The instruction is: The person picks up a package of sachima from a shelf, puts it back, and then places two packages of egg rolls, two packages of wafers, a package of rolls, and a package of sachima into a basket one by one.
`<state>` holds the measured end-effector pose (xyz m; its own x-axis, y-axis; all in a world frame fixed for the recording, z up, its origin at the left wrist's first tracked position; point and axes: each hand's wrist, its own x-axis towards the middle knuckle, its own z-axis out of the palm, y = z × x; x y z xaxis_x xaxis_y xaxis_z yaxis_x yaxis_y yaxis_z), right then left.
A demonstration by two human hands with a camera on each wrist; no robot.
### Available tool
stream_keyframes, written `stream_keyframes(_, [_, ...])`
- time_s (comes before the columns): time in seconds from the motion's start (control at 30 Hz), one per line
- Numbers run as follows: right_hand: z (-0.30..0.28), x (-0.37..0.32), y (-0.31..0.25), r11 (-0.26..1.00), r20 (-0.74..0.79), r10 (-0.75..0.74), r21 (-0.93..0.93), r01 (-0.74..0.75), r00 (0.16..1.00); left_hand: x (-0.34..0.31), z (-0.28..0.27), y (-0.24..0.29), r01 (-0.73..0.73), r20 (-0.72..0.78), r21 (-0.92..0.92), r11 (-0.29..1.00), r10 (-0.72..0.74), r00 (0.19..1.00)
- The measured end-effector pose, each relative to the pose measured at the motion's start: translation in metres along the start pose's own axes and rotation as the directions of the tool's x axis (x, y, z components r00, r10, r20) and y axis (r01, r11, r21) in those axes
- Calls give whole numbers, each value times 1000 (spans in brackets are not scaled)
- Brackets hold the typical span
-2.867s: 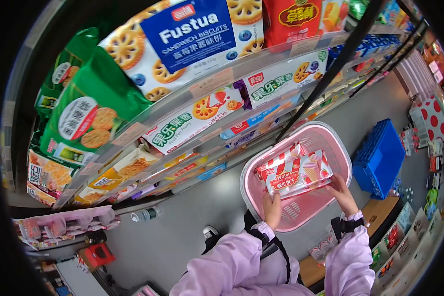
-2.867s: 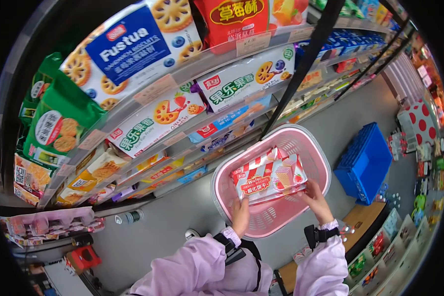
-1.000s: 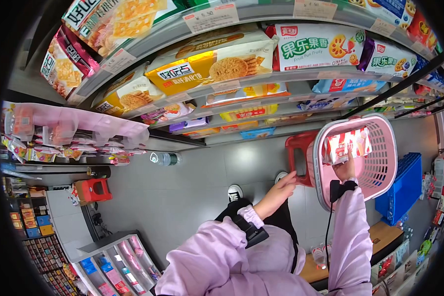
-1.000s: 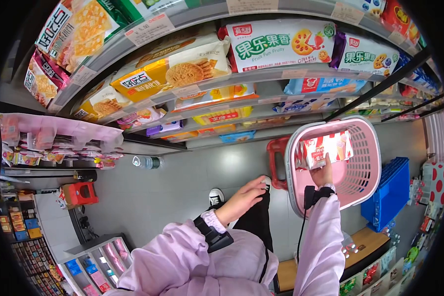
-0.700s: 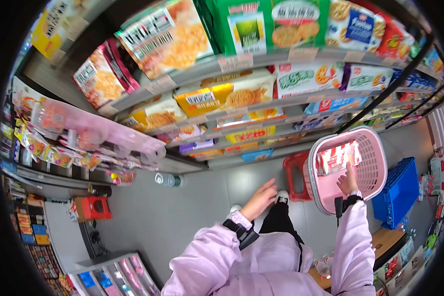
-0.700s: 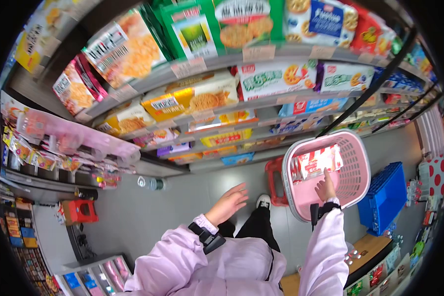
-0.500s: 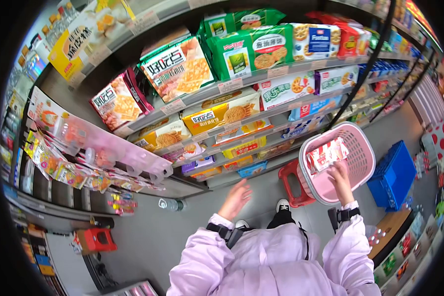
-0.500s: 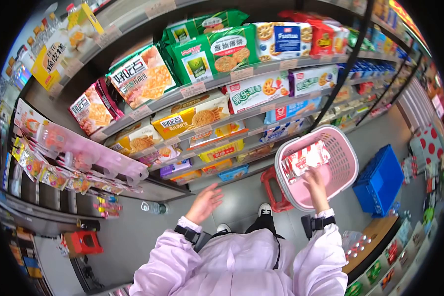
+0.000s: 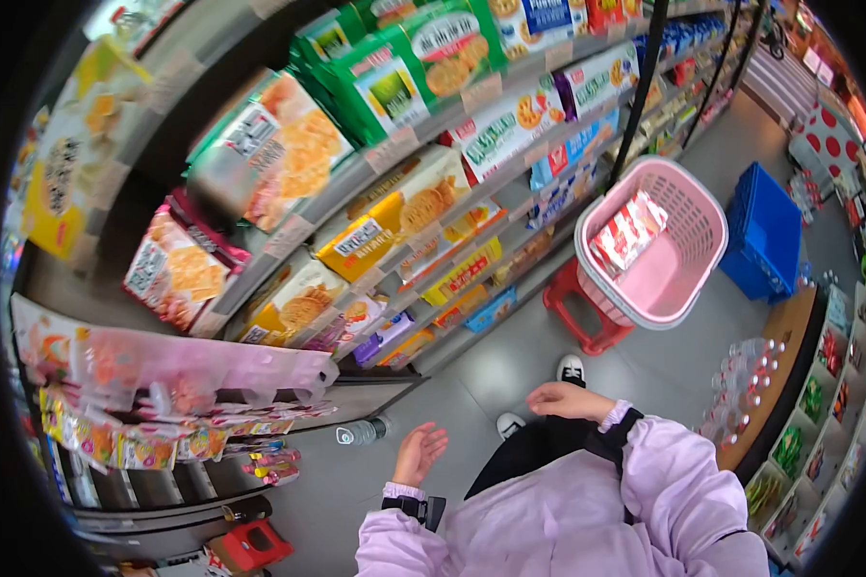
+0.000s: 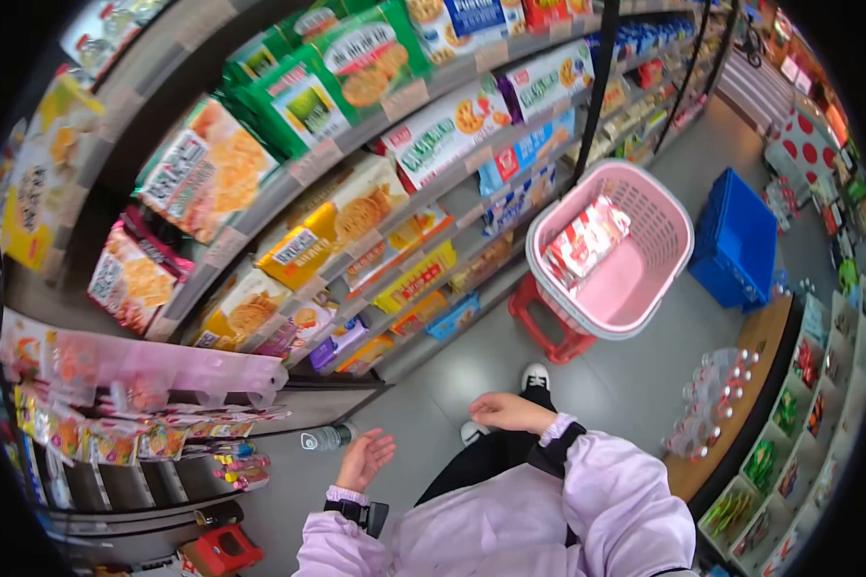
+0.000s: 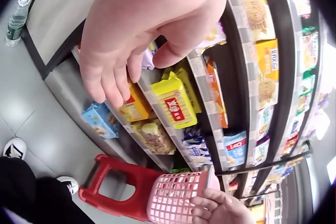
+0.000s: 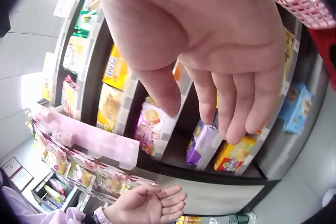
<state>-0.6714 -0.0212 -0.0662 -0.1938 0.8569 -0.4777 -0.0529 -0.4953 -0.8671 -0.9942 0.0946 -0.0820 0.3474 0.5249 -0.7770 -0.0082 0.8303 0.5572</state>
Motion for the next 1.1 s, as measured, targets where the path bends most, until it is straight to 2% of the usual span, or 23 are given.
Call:
stream_keyframes(0.13, [2,43,52,994,6,84,62,-85,996,44,-10,-20,46,2,7,999,-46,999])
stream_keyframes(0.17, [0,52,61,978,4,137,158,-136,991,56,-9,-24,52,3,3,999,-52,999])
stream_keyframes(0.2, [-2,62,78,969,-42,144,208,-132,989,70,-6,-27,63,6,4,998,-63,998])
stream_keyframes(0.23, [-5,72,95,972,-125,176,179,-152,976,85,-4,-31,73,8,4,997,-73,997])
stream_keyframes(0.33, [-15,103,148,973,-396,220,158,-171,891,132,4,-46,124,27,46,991,-125,992])
stream_keyframes(0.4, [-27,124,172,940,-485,308,287,-184,818,171,0,-62,151,24,49,987,-153,988])
stream_keyframes(0.47, [-41,142,193,871,-472,435,436,-225,767,205,-4,-76,172,3,41,984,-172,985])
stream_keyframes(0.53, [-50,167,241,851,-499,503,427,-305,706,239,-10,-92,193,-52,58,980,-190,980])
stream_keyframes(0.57, [-54,180,268,900,-552,434,240,-363,712,257,-12,-98,202,-75,68,977,-197,978])
stream_keyframes(0.6, [-63,190,287,899,-560,407,103,-427,722,276,-16,-106,208,-71,74,975,-203,977])
stream_keyframes(0.67, [-75,215,317,839,-544,358,-170,-517,759,309,-29,-121,221,-73,91,971,-215,974])
stream_keyframes(0.8, [-101,259,338,857,-580,268,-222,-466,769,378,-34,-137,216,-132,103,971,-202,970])
stream_keyframes(0.83, [-107,272,347,876,-604,197,-245,-415,772,398,-36,-141,187,-129,70,980,-177,976])
stream_keyframes(0.9, [-132,294,350,901,-535,218,-211,-378,816,436,-39,-147,108,-154,0,994,-107,982])
stream_keyframes(1.0, [-156,334,381,924,-602,82,-252,-286,794,484,-33,-148,-36,-257,-88,995,12,966])
stream_keyframes(1.1, [-184,364,381,920,-635,-9,-307,-242,773,513,-24,-141,-45,-282,71,996,64,957])
